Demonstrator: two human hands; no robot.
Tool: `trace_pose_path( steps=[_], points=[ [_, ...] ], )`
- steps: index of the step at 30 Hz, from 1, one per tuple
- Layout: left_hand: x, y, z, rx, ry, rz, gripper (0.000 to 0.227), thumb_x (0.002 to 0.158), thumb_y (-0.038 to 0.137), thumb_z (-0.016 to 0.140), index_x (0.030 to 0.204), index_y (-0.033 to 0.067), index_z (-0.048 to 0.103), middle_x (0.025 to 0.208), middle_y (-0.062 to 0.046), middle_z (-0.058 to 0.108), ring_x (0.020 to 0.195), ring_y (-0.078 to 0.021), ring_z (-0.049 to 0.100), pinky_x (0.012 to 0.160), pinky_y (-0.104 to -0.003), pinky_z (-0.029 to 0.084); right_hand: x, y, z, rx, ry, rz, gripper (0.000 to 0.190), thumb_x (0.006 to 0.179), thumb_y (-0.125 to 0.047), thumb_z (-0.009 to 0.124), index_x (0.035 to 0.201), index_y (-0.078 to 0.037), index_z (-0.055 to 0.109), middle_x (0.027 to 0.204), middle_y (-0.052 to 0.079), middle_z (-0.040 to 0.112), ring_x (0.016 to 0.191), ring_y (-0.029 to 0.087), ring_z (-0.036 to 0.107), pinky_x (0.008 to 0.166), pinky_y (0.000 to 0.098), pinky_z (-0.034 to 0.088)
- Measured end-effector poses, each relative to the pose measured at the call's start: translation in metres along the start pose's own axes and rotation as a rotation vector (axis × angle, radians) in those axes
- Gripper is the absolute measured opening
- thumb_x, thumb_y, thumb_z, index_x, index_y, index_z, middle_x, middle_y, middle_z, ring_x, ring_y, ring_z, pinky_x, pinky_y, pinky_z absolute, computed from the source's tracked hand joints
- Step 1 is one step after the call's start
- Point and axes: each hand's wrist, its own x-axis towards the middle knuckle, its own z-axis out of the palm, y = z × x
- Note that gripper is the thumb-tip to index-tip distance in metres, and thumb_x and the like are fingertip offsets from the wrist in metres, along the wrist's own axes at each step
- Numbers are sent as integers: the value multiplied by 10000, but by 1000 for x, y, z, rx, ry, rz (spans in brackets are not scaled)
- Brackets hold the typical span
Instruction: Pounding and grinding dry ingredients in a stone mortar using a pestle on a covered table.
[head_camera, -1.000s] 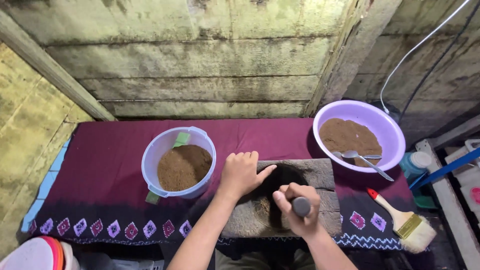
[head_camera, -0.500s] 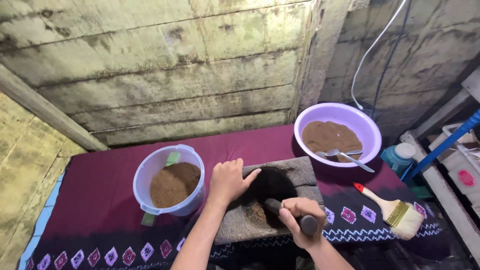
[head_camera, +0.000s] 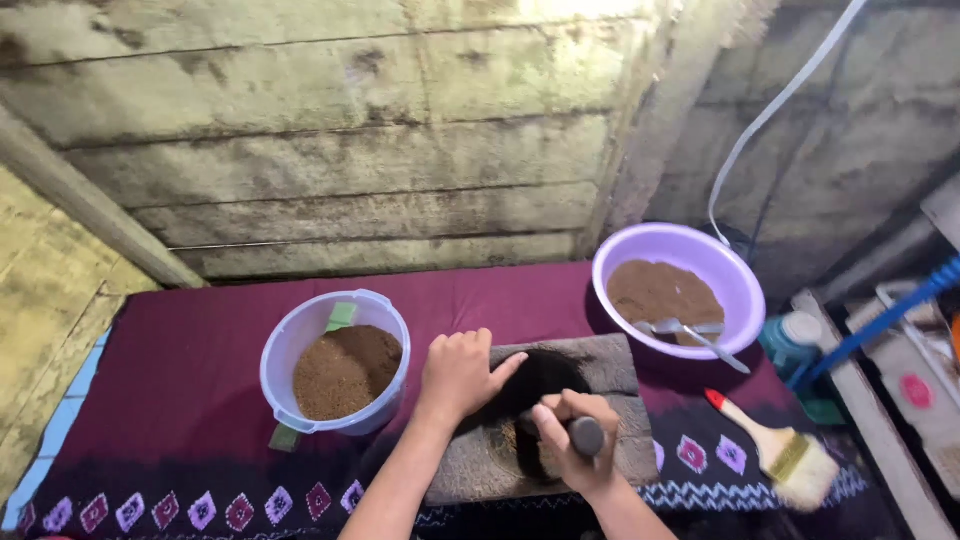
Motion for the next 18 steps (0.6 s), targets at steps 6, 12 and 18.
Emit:
trace_pose_path(
  steps=[6,12,18],
  points=[
    [6,-5,-1,-35,-75,1,638,993,697,516,822,93,628,707,-56,682,635,-282,668,585,-436,486,1,-5,-6,61,117,48,433,848,-35,626,613,-120,274,450,40,378,371,125,351,401,264,287],
    [8,-6,-3,-28,-120,-4,671,1004,714,481,834,84,637,699,-58,685,612,-275,665,572,-424,495,-3,-11,-11,347,120,-145,374,840,86,528,607,-95,299,414,29,335,315,130,307,370,261,324],
    [5,-4,-15,-21,-161,-7,701,1010,729,447,890,74,666,752,-60,708,658,-271,692,595,-411,524,3,-54,-34,258,-179,-236,300,896,-35,524,641,-128,394,516,65,436,407,230,479,422,370,415]
  ],
)
